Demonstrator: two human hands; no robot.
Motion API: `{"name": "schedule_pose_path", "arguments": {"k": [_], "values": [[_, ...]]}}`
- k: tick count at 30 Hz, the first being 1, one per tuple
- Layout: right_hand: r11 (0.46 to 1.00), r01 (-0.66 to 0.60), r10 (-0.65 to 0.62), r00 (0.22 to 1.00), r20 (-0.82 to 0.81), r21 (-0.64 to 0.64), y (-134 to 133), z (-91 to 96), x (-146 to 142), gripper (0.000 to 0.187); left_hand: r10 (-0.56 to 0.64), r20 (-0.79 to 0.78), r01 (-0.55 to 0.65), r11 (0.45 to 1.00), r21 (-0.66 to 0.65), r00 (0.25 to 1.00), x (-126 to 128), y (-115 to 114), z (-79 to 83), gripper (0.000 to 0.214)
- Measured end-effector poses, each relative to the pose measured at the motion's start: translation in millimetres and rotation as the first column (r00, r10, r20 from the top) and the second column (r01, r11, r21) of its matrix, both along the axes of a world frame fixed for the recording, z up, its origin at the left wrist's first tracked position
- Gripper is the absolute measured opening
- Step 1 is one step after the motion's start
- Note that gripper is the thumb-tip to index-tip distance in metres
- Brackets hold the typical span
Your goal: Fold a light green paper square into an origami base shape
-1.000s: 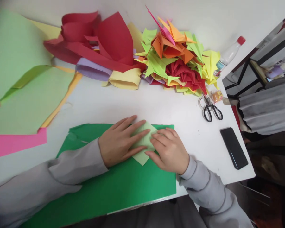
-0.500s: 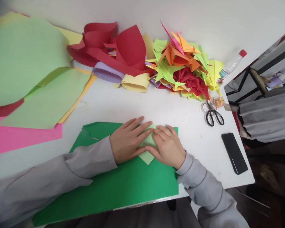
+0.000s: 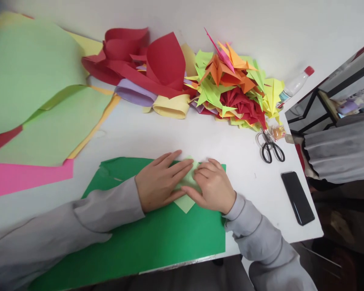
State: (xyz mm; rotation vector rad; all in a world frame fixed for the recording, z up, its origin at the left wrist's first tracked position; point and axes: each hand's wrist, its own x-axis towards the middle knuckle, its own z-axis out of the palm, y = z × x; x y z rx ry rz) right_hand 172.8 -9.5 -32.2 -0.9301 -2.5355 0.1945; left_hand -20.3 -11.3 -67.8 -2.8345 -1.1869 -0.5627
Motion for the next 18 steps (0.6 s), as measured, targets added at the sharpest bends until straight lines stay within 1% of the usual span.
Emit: {"name": "schedule_pose_path", "arguments": {"k": [3,6,11,13,18], "values": [[1.000,-0.019,0.018,1.000,0.007,0.021,-2.6,2.7,1.1,0.031,-0.001,-0.031,0.000,1.000,-0.006,1.000,-0.5,0.1,1.3,0.053],[0.999,-0.036,0.036,0.999,-0.011,0.026,-5.0,3.4,3.0,0.031,0.013,-0.027,-0.013,1.000,0.006,1.000,-1.3,0.2,0.3,0.054],[1.000,0.023,-0.023,0.998,-0.064,0.007,-0.7,-1.8,4.8,0.022,0.018,0.017,-0.019,0.999,0.036,1.000,-1.2,0.2,-2.7,0.054],[0.999,0.042,-0.042,0.998,-0.035,0.004,3.4,-4.9,3.8,0.021,0.023,0.019,-0.024,0.999,0.043,1.000,-0.7,0.0,-3.3,0.055],[0.998,0.050,-0.048,0.996,0.073,-0.026,12.1,-8.9,-0.4,0.029,0.049,0.039,-0.051,0.997,0.055,0.998,1.3,-0.5,-3.7,0.057]]}}
